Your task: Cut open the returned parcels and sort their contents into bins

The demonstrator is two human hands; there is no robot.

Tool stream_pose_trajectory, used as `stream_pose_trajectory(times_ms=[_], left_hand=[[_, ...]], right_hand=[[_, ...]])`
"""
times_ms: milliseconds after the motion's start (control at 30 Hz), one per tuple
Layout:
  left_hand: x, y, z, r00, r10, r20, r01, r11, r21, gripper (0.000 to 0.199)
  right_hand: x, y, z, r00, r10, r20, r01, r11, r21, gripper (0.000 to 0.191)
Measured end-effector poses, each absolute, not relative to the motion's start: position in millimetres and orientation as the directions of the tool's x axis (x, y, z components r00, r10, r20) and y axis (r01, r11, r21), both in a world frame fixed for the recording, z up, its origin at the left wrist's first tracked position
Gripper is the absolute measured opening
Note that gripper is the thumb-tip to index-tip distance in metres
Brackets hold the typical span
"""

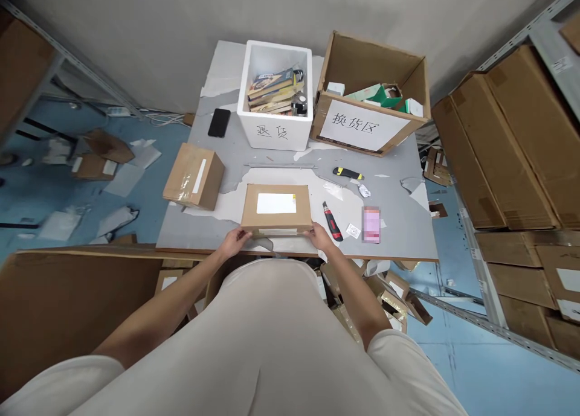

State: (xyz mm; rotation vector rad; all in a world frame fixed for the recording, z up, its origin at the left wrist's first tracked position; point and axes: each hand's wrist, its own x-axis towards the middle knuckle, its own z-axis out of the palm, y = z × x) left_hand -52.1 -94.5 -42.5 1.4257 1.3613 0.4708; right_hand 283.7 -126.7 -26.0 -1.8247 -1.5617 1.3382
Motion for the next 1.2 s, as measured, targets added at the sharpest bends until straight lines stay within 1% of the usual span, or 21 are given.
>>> stream_pose_trajectory(times_ms=[33, 100, 233, 367, 467, 633, 833, 900, 933, 1033, 1100, 1133, 1200], left_hand=[[-51.5, -91.4, -33.1, 0.269, 0.895, -0.356, 0.484, 0.194, 0.853, 0.056], [-49.1, -83.5, -13.1, 0.265, 0.907, -0.328, 0.522, 0.15, 0.839, 0.054], [-43.3, -65.3, 23.5, 0.204, 0.933, -0.296, 0.659, 0.093, 0.746, 0.052], [-38.1, -54.0, 44.1, 0.137, 0.958, -0.251, 0.72, 0.078, 0.69, 0.053], [-32.9, -52.6, 46.0, 0.093, 0.963, -0.254, 0.748, 0.101, 0.656, 0.056], [-25.3, -52.4, 33.6, 0.051, 0.945, -0.323, 0.789, 0.16, 0.593, 0.057], [-26.5, -42.1, 20.0, 0.056, 0.943, -0.327, 0.753, 0.175, 0.634, 0.06], [-29.5, -41.3, 13.5, 0.057, 0.941, -0.334, 0.706, 0.199, 0.679, 0.06], [-31.5, -42.4, 8.9, 0.049, 0.939, -0.341, 0.649, 0.23, 0.725, 0.061], [-40.0, -51.4, -9.9, 0.032, 0.915, -0.401, 0.37, 0.362, 0.856, 0.064], [-46.5, -60.8, -23.6, 0.062, 0.902, -0.427, 0.228, 0.404, 0.886, 0.067], [-49.5, -65.6, -29.7, 0.092, 0.901, -0.424, 0.202, 0.4, 0.894, 0.07], [-53.8, -74.2, -39.0, 0.171, 0.899, -0.404, 0.215, 0.366, 0.905, 0.079]], right_hand=[[285.3, -125.4, -19.9, -0.076, 0.921, -0.382, 0.559, -0.278, -0.782, 0.022], [287.8, -122.5, -7.0, -0.07, 0.941, -0.332, 0.605, -0.224, -0.764, 0.022], [287.1, -116.4, 17.1, -0.049, 0.972, -0.232, 0.682, -0.137, -0.718, 0.032], [282.9, -111.6, 33.6, 0.022, 0.982, -0.185, 0.723, -0.143, -0.676, 0.042], [281.6, -109.6, 35.9, 0.053, 0.981, -0.186, 0.735, -0.164, -0.658, 0.049], [281.0, -106.0, 22.9, 0.084, 0.958, -0.274, 0.726, -0.247, -0.642, 0.055], [284.4, -96.3, 9.6, 0.108, 0.942, -0.318, 0.628, -0.313, -0.712, 0.056], [287.1, -96.0, 6.9, 0.097, 0.933, -0.347, 0.582, -0.336, -0.741, 0.056], [288.3, -96.6, 5.2, 0.086, 0.928, -0.363, 0.55, -0.348, -0.759, 0.055], [291.0, -101.2, -2.5, 0.061, 0.916, -0.398, 0.431, -0.383, -0.817, 0.057], [292.0, -105.7, -10.1, 0.06, 0.903, -0.425, 0.345, -0.418, -0.84, 0.061], [292.5, -108.4, -14.3, 0.063, 0.896, -0.44, 0.301, -0.437, -0.848, 0.061], [294.1, -114.6, -22.8, 0.071, 0.886, -0.458, 0.222, -0.462, -0.859, 0.058]])
